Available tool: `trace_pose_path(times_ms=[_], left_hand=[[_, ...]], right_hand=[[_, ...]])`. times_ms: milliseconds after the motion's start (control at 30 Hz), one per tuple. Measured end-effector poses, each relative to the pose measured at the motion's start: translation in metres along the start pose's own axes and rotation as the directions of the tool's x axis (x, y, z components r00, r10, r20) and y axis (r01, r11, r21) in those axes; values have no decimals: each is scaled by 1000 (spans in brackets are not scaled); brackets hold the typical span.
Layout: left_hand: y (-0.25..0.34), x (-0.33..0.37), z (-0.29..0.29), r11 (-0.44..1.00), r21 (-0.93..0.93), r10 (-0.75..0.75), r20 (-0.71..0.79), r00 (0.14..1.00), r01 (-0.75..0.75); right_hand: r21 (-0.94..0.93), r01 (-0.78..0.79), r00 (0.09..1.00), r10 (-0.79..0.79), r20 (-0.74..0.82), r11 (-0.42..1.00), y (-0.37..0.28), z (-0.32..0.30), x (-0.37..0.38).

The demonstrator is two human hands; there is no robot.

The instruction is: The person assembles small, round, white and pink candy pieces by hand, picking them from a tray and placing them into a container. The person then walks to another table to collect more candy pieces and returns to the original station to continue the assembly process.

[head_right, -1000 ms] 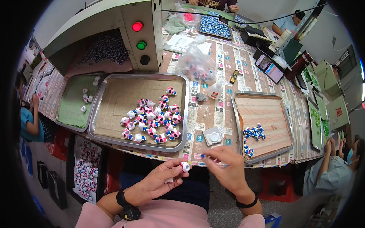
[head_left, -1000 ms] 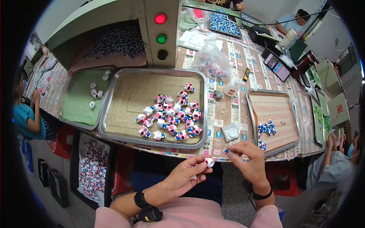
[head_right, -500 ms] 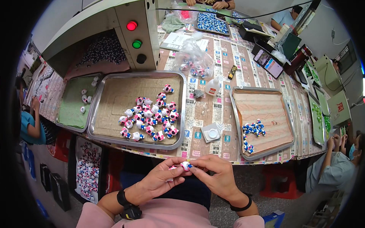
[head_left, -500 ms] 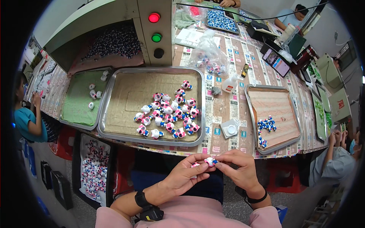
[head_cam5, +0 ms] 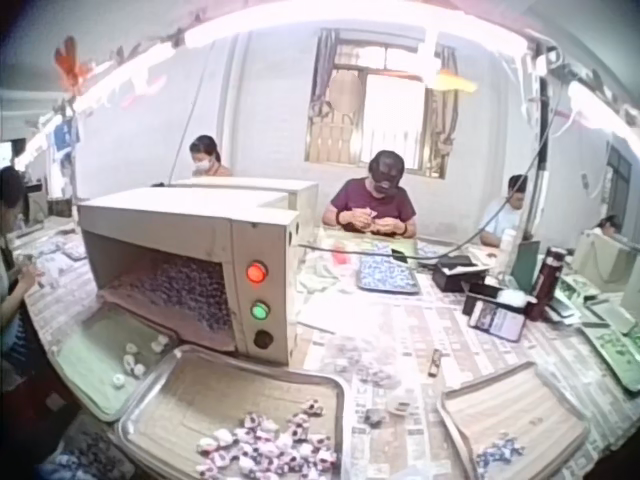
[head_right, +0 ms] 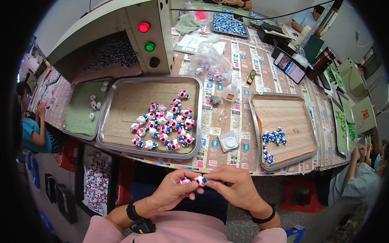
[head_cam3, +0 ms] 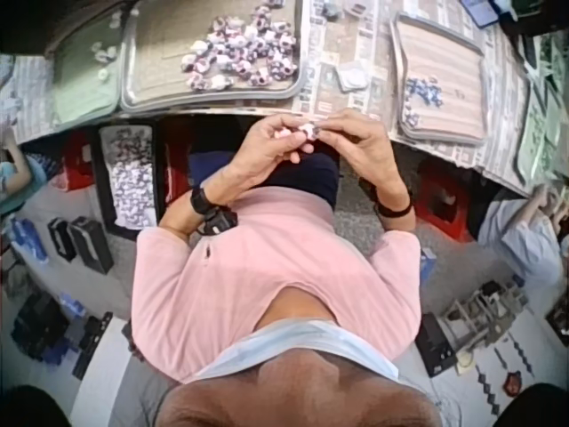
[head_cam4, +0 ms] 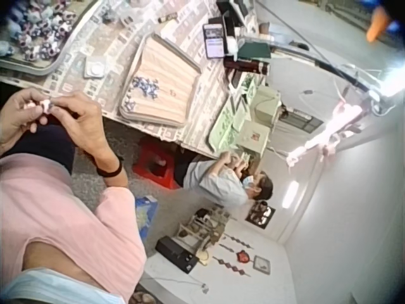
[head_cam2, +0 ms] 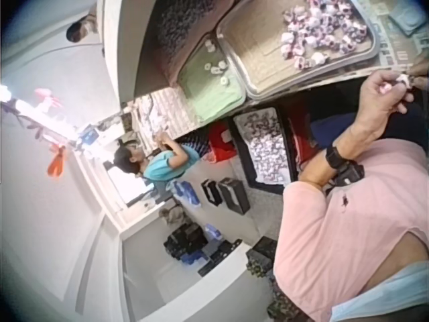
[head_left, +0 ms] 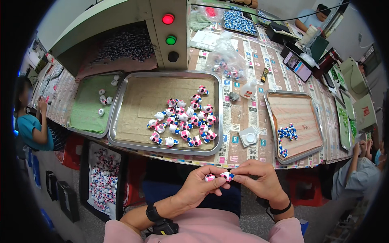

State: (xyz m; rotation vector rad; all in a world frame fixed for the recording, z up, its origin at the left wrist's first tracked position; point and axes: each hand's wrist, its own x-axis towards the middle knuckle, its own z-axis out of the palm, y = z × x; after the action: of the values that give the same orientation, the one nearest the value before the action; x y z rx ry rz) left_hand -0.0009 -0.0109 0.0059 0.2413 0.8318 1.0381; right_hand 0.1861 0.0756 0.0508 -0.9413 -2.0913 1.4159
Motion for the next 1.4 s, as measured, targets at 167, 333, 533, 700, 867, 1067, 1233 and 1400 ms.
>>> trace_pose_path(times_ms=[167, 333, 533, 700, 867, 1067, 1233, 1400], left_hand=[[32, -4, -10, 914, 312, 285, -39, 958, -259], [83, -2, -36, 401, 878, 512, 21, 859, -260], [106, 5, -47, -36, 983, 533, 173, 829, -182], [112, 10, -52, -220, 955, 570, 292, 768, -200], [109, 13, -50, -208, 942, 746, 328, 580, -265], [86, -4, -26, 526, 765, 664, -97, 741, -372], [59, -10, 5, 992, 59, 118, -48, 992, -115], [25, -5, 5, 960, -193, -178, 132, 975, 201]], right_hand=[[25, -3, 996, 5, -83, 1000, -8, -4, 1], [-109, 0, 965, -29, -262, 994, 4, -24, -12], [-331, -184, 804, -51, -592, 925, 32, -66, -35], [-390, -407, 726, 34, -686, 826, 51, -104, -57], [-433, -445, 806, 140, -575, 784, 55, -108, -61], [-629, -454, 879, 201, -433, 631, 57, -102, -44], [-357, -471, 829, 266, -492, 807, 71, -114, -37], [317, -265, 853, 375, -364, 911, 64, -120, -43]])
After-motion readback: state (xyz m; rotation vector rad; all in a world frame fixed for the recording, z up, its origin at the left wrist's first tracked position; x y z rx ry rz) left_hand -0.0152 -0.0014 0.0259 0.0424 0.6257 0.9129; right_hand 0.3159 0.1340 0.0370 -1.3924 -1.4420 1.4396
